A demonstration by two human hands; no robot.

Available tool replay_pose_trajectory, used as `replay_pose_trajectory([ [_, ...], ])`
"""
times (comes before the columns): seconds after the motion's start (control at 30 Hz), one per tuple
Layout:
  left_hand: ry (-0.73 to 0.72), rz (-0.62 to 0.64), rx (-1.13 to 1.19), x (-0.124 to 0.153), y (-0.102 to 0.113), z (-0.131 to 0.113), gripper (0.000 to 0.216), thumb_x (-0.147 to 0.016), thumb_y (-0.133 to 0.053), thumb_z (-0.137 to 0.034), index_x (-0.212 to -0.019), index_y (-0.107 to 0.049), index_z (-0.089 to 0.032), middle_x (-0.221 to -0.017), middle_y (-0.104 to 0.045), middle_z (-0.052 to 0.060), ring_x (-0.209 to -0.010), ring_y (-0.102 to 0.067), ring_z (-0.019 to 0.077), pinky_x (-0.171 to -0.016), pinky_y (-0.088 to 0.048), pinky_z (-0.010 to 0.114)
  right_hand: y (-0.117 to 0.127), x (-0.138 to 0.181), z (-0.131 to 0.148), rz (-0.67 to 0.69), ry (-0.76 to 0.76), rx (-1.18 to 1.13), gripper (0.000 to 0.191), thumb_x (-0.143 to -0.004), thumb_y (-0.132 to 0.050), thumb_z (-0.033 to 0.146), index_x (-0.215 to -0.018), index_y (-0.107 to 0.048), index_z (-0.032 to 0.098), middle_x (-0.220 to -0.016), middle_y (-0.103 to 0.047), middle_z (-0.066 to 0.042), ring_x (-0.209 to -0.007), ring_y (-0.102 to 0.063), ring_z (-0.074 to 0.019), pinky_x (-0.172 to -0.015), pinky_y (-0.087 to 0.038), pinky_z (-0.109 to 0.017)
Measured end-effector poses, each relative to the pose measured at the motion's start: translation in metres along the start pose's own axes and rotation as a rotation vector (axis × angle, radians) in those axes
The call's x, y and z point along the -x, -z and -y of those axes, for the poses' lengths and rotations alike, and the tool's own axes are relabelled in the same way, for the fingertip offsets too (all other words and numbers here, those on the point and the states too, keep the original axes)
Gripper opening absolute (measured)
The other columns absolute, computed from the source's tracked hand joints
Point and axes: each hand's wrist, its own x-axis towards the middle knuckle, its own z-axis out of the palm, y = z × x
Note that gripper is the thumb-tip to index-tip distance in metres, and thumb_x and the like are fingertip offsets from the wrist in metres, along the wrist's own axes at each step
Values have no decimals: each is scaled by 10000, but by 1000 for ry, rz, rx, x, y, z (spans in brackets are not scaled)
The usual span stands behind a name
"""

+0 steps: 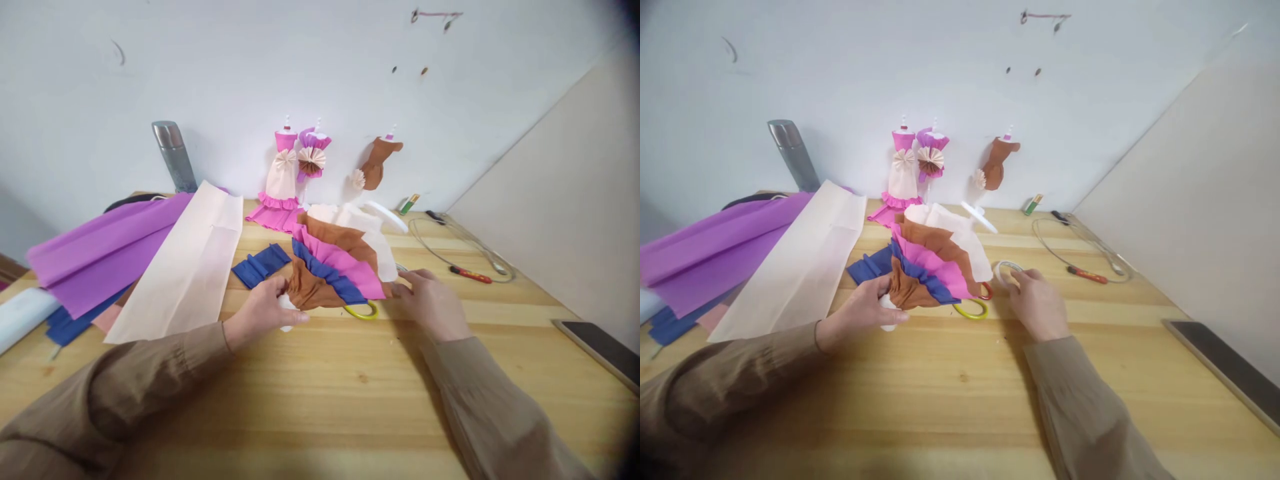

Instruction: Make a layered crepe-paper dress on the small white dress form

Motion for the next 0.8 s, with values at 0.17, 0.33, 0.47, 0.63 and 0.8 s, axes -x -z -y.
replay_pose_trajectory([
  [0.17,-8,41,121,3,-11,7,394,-612,-790,-300,-905,-581,-141,-777,-623,0,-673,-583,123,-577,-455,212,-13,8,36,108,-10,-396,319,-849,-570,508,-853,-674,207,-818,-677,-74,-724,-638,-219,-668,-507,-361],
  [0.33,111,54,221,10,-23,10,431,-633,-807,-353,-897,-531,-153,-640,-565,-38,-482,-531,92,-408,-406,192,-33,27,84,425,30,-894,593,-847,-444,706,-1134,-639,226,-1027,-728,-119,-880,-705,-250,-719,-575,-406],
  [0.47,49,27,263,13,-29,8,409,-620,-817,-309,-888,-555,-146,-651,-559,-42,-515,-537,81,-448,-440,183,-44,42,123,525,-104,-1277,536,-751,-674,630,-1110,-674,231,-1076,-735,-110,-891,-703,-235,-803,-579,-406],
  [0.63,44,145,300,17,-24,4,501,-651,-805,-435,-969,-548,-147,-685,-589,-16,-542,-588,120,-461,-476,218,-47,41,144,378,-371,-1417,306,-699,-801,407,-917,-713,211,-972,-766,-76,-872,-703,-233,-864,-567,-410],
  [0.8,143,167,397,22,-18,-5,704,-623,-819,-555,-1113,-519,-148,-811,-652,34,-546,-617,131,-489,-492,245,-49,43,145,362,-412,-1404,252,-736,-770,409,-861,-705,200,-872,-759,-62,-741,-681,-198,-756,-574,-357],
])
